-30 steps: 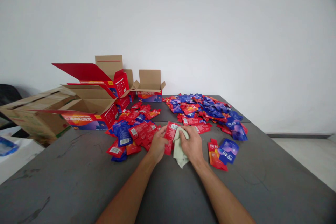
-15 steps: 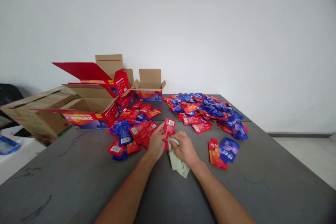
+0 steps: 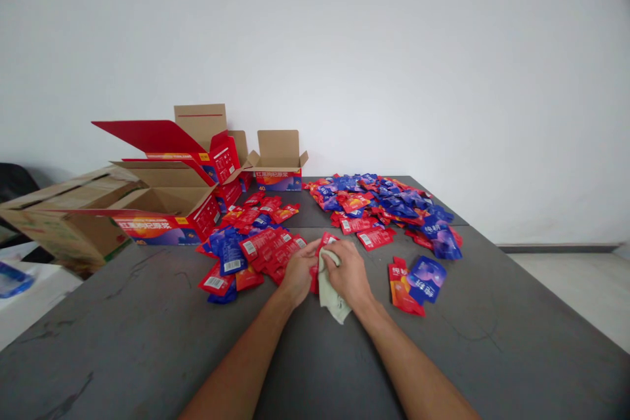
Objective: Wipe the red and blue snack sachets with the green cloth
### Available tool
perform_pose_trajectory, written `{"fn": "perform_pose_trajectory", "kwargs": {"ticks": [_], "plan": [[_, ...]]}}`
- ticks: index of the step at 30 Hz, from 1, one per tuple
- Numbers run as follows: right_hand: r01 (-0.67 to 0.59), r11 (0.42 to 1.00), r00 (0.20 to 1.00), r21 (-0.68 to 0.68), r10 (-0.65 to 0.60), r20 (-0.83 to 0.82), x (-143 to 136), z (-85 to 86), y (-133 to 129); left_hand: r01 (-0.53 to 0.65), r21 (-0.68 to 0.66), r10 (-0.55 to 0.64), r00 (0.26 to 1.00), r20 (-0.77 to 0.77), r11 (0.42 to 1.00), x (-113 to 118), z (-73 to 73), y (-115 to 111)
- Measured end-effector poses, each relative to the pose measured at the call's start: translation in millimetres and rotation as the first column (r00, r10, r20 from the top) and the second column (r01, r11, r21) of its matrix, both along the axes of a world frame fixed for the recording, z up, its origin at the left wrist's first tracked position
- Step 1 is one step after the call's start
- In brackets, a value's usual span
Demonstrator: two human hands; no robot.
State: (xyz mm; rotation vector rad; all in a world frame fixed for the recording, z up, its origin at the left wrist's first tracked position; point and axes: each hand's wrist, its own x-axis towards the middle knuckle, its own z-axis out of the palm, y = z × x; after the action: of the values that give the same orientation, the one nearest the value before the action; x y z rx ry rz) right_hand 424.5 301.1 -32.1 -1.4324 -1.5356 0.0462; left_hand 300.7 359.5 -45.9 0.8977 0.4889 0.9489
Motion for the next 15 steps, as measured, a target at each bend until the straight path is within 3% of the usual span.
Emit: {"fn": "perform_pose_trajectory", "kwargs": {"ticks": [4,7,11,15], "plan": [[0.128,0.992,0.990,0.021,-0.126,-0.061,8.3,5.7,-0.4,0.054,0.055,-0.050,0.997,-0.062,0.997,3.2,-2.1,-5.1],[0.126,0.992,0.989,0.010,-0.125,-0.083,8.2,7.7,-0.9,0.016,0.056,-0.011,0.997,-0.074,0.998,3.6,-1.6,-3.7],[0.090,0.996,0.986,-0.019,-0.092,-0.141,5.0,5.6,0.3,-0.163,0.082,0.168,0.984,-0.059,0.983,2.3,-0.4,3.3],[0.064,0.984,0.972,-0.165,-0.099,-0.211,4.9,4.5,0.1,-0.323,0.144,0.338,0.937,-0.090,0.935,-1.3,-3.4,10.7]]}}
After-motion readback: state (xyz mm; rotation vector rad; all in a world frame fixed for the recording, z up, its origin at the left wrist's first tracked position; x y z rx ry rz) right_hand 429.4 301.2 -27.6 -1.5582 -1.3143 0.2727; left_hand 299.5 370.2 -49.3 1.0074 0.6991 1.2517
